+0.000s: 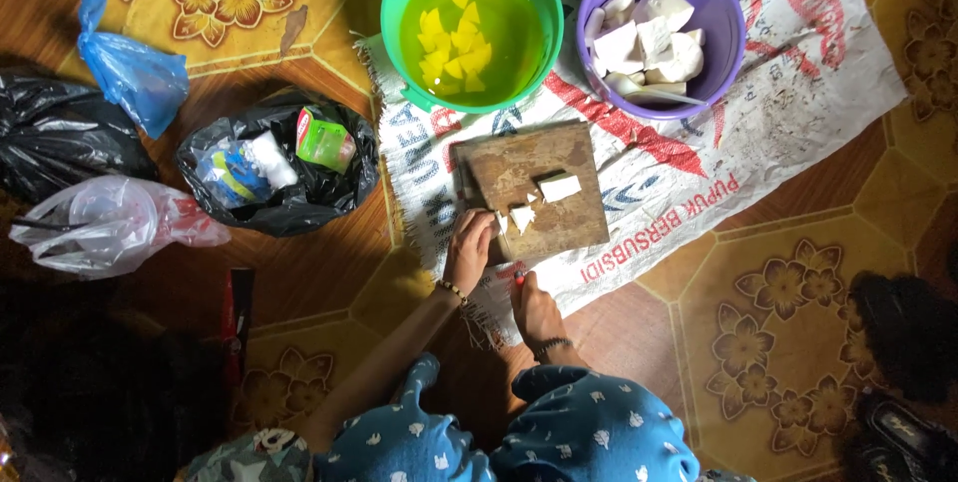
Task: Cutting root vegetables into smaller pieces on a wooden board and placing them in a bowl of water
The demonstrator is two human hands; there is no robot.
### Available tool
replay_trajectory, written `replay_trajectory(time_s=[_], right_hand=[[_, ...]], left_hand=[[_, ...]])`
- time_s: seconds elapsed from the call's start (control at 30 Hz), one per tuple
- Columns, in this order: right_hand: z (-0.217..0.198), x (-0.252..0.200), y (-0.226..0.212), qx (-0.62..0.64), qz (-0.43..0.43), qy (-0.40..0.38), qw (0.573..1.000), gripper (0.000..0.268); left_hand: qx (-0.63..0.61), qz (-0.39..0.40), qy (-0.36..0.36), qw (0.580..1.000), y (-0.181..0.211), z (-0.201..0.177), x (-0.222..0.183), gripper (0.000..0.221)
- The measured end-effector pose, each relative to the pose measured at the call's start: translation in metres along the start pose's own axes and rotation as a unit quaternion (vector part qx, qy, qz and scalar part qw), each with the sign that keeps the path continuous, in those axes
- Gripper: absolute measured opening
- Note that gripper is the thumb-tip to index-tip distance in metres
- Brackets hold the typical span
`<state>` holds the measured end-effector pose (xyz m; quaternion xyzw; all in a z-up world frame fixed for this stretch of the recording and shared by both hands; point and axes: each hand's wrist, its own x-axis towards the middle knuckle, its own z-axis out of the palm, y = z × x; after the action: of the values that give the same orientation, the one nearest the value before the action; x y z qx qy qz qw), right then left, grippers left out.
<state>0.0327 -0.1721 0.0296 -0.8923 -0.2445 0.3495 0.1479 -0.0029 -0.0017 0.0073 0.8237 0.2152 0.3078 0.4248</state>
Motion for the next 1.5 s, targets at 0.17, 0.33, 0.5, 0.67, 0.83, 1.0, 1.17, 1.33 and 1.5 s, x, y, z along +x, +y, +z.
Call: replay_trajectory(time_s=[0.17,0.33,0.5,0.67,0.83,1.0,1.17,1.33,1.5], right_hand=[[0.006,0.016,0.000,0.014,0.012,-0.024,1.000,0.026],[0.014,0.028,0.016,0.003,0.007,-0.017,1.000,0.030],[-0.015,0.023,0.006,0.000,-0.010,-0.038,0.999,0.024],[-0.014,0.011,0.007,0.036,0.009,0.005,0.999,0.024],[-0.016,-0.009,0.005,0.007,-0.008,-0.008,1.000,0.029],[-0.004,-0.002,0.018,0.005,0.004,-0.028,1.000,0.025],[-0.008,0.004,0.017,-0.023,0.015,-0.026,0.999,0.028],[-0.005,0.003,0.014,0.008,0.009,-0.022,1.000,0.029],[-0.018,-0.006,0.004,0.045,0.001,-0.003,0.999,0.026]], left_hand=[[-0.006,-0.002,-0.008,1.000,-0.024,0.012,-0.009,0.022],[-0.001,0.000,-0.012,1.000,-0.001,0.002,-0.008,0.020],[0.091,-0.014,0.004,0.996,-0.034,0.022,-0.016,0.025],[0.078,0.001,-0.003,0.997,-0.035,0.019,-0.012,0.025],[0.064,0.017,0.002,0.998,-0.023,0.010,-0.009,0.024],[0.066,0.025,0.000,0.997,-0.014,0.007,-0.004,0.024],[0.069,0.016,0.007,0.997,-0.013,0.009,-0.004,0.025],[0.056,0.018,0.010,0.998,-0.001,-0.002,0.000,0.022],[0.058,0.027,0.014,0.998,-0.012,0.004,-0.004,0.018]])
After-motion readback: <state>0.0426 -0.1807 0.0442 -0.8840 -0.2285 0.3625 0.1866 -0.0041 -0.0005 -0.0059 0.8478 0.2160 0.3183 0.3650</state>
